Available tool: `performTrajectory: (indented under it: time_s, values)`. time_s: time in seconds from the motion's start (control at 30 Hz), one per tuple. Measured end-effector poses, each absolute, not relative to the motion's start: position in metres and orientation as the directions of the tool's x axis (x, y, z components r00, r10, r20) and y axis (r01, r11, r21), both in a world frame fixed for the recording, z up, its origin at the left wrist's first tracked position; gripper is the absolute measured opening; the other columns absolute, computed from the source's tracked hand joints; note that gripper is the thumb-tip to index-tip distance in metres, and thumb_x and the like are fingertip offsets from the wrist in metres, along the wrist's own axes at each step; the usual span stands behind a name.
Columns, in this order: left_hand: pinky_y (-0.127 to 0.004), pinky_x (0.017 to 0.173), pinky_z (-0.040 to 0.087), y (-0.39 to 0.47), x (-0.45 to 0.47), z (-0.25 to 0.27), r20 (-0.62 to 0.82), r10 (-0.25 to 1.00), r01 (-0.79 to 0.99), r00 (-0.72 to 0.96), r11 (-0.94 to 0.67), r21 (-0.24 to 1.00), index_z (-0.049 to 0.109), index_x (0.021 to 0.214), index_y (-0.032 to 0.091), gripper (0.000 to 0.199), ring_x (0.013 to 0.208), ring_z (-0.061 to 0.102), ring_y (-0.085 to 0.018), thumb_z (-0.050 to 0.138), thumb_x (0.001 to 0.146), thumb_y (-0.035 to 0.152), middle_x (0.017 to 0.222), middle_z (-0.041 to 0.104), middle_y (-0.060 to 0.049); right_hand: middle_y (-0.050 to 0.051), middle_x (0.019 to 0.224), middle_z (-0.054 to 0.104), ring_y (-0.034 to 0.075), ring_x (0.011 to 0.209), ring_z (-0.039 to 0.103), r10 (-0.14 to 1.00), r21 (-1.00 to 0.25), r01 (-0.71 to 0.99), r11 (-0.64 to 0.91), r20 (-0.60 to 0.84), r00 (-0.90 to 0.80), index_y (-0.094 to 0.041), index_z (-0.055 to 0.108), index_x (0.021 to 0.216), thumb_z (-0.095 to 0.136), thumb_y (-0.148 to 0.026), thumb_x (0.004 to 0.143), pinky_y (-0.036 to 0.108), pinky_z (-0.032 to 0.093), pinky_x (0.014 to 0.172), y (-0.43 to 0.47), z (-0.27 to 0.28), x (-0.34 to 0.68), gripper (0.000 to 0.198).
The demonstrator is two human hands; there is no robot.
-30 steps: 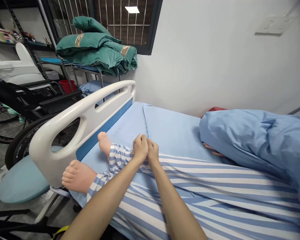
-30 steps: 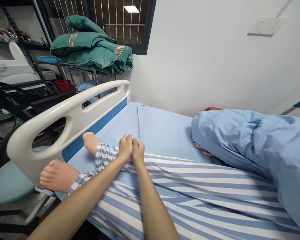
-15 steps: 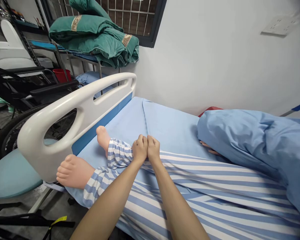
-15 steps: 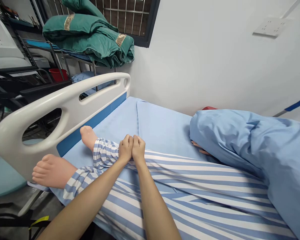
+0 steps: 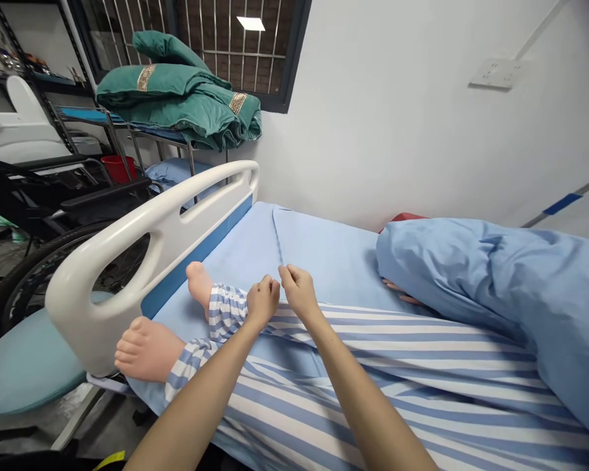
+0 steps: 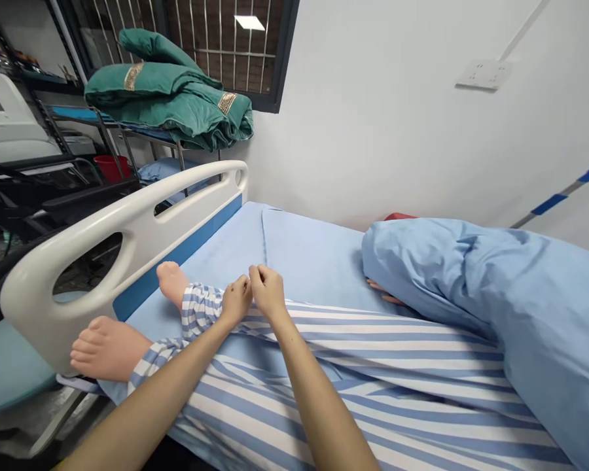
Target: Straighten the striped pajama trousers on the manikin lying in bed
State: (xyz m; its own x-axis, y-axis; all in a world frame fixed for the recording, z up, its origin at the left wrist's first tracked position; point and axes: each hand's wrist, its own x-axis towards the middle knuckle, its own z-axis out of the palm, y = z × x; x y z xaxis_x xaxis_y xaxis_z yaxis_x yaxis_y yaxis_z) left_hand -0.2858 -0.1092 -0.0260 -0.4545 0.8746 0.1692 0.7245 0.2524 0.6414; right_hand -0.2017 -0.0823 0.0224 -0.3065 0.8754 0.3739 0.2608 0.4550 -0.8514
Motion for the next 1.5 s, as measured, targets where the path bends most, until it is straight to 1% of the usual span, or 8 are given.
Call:
performTrajectory:
  time_s: [0.2,0.33,0.47,0.67,0.83,1.03,1.27,1.5]
  values:
    - [-0.026,0.061,0.027,-0.106,-0.279,-0.031,0.225,0.85,0.762,-0.476,0.271,0.589,0.053,0.08,0.024,0.031,0.069,0.055,-0.015,0.025,0.089,0.034,0.073,0.063,-0.003,-0.005,0.046,0.037,0.01,0.05,0.034,0.906,-0.888,0.25,0.387,0.314,-0.284,-0.02,0.039,0.049,0.04,-0.043,0.081,0.024,0.025,0.05,-0.074,-0.024,-0.202,0.04]
    - [-0.026,0.062,0.028,-0.108,-0.278,-0.032,0.24,0.847,0.756,-0.475,0.253,0.604,0.053,0.076,0.024,0.031,0.067,0.054,-0.015,0.026,0.089,0.034,0.07,0.062,-0.002,-0.005,0.048,0.038,0.01,0.05,0.034,0.896,-0.9,0.189,0.393,0.327,-0.301,-0.019,0.039,0.051,0.039,-0.043,0.082,0.024,0.025,0.05,-0.072,-0.029,-0.2,0.039]
    - [-0.025,0.061,0.031,-0.102,-0.277,-0.025,0.212,0.846,0.677,-0.488,0.215,0.704,0.054,0.066,0.021,0.035,0.066,0.053,-0.015,0.03,0.086,0.035,0.067,0.062,-0.003,-0.004,0.049,0.039,0.01,0.051,0.035,0.907,-0.93,0.111,0.351,0.308,-0.286,-0.019,0.04,0.053,0.038,-0.044,0.082,0.023,0.027,0.05,-0.071,-0.025,-0.198,0.039]
    - [-0.024,0.05,0.027,-0.066,-0.252,0.008,0.097,0.738,0.312,-0.668,0.16,0.936,0.042,0.05,0.02,0.037,0.05,0.04,-0.01,0.03,0.082,0.037,0.048,0.045,0.001,-0.005,0.046,0.034,0.009,0.047,0.03,0.948,-0.973,-0.133,0.188,0.215,-0.233,-0.02,0.037,0.052,0.039,-0.051,0.079,0.023,0.026,0.046,-0.063,-0.023,-0.191,0.042]
    - [-0.023,0.052,0.028,-0.067,-0.24,-0.003,0.214,0.724,0.38,-0.656,0.072,0.922,0.038,0.05,0.02,0.04,0.05,0.04,-0.009,0.028,0.083,0.04,0.048,0.044,0.002,-0.007,0.043,0.03,0.007,0.043,0.027,0.98,-0.964,-0.263,0.03,0.081,-0.183,-0.02,0.034,0.052,0.045,-0.052,0.076,0.022,0.024,0.042,-0.057,-0.026,-0.186,0.041]
    - [-0.025,0.06,0.031,-0.088,-0.244,-0.027,0.264,0.792,0.588,-0.551,0.144,0.796,0.052,0.059,0.02,0.039,0.059,0.05,-0.013,0.028,0.085,0.035,0.062,0.061,-0.003,-0.006,0.049,0.03,0.007,0.049,0.027,0.973,-0.968,-0.195,0.156,0.184,-0.138,-0.02,0.033,0.052,0.048,-0.045,0.075,0.022,0.027,0.046,-0.056,-0.029,-0.188,0.038]
    - [-0.025,0.065,0.033,-0.088,-0.246,-0.021,0.217,0.827,0.624,-0.518,0.192,0.757,0.058,0.068,0.02,0.04,0.069,0.057,-0.015,0.027,0.087,0.034,0.073,0.067,-0.006,-0.005,0.052,0.033,0.008,0.052,0.03,0.968,-0.977,-0.083,0.195,0.205,-0.142,-0.019,0.035,0.055,0.045,-0.045,0.076,0.023,0.03,0.049,-0.059,-0.029,-0.19,0.035]
    - [-0.026,0.06,0.028,-0.091,-0.247,-0.024,0.229,0.844,0.656,-0.485,0.178,0.733,0.057,0.065,0.021,0.04,0.063,0.053,-0.013,0.027,0.088,0.035,0.069,0.065,-0.003,-0.005,0.046,0.033,0.009,0.049,0.032,0.94,-0.904,0.298,0.306,0.236,-0.248,-0.019,0.036,0.048,0.039,-0.043,0.079,0.024,0.025,0.049,-0.062,0.009,-0.172,0.04]
